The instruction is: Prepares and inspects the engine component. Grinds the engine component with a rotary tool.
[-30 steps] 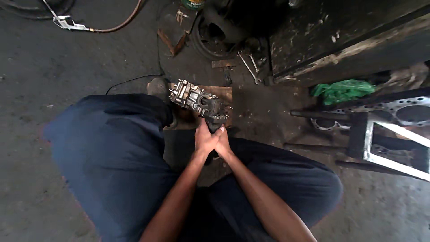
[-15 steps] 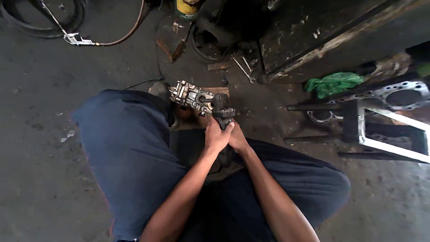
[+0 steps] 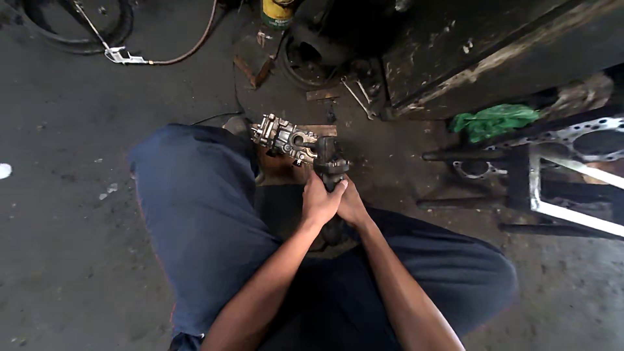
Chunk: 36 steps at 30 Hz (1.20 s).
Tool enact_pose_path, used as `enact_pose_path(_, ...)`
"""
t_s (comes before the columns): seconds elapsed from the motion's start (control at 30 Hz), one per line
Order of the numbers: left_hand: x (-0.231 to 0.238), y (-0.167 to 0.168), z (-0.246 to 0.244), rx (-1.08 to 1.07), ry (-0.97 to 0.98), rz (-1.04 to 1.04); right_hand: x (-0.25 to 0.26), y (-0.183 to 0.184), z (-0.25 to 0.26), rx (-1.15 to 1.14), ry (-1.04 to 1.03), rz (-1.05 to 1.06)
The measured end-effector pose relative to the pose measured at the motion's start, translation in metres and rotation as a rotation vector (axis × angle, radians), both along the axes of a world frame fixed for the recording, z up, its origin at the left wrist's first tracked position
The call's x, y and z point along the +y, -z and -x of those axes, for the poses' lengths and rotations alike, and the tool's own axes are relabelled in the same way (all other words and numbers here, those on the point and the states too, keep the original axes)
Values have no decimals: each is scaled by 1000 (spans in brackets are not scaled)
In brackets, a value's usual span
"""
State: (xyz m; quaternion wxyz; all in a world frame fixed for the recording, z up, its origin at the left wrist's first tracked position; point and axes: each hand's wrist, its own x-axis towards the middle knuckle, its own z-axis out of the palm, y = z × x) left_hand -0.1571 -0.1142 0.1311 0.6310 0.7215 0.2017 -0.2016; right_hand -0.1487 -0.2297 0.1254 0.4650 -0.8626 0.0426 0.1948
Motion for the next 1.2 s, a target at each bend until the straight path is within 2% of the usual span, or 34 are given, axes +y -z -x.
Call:
enact_pose_path(0.13, -1, 6, -3, -1, -14, 7, 1, 3, -3, 34, 12, 42)
enact_pose_path(0.27, -2, 15, -5, -53, -67, 129, 3, -1, -8, 24, -7, 208)
enact_pose_path(0.4, -1, 21, -4, -71, -91, 205, 9, -9, -8, 17, -27, 288)
enact_pose_path(0.67, 9, 4, -6, 15, -46, 72, 10, -5, -9, 7, -49, 151)
enact_pose_path(0.87, 7, 22, -8, -20, -98, 215, 14, -4, -15, 48, -56, 304)
enact_pose_path(1.0, 6, 32, -13, -6, -114, 194, 14, 10, -21, 45, -65, 273)
enact_pose_path(1.2, 7, 12, -12, 6, -81, 184, 16, -14, -21, 58, -64, 356)
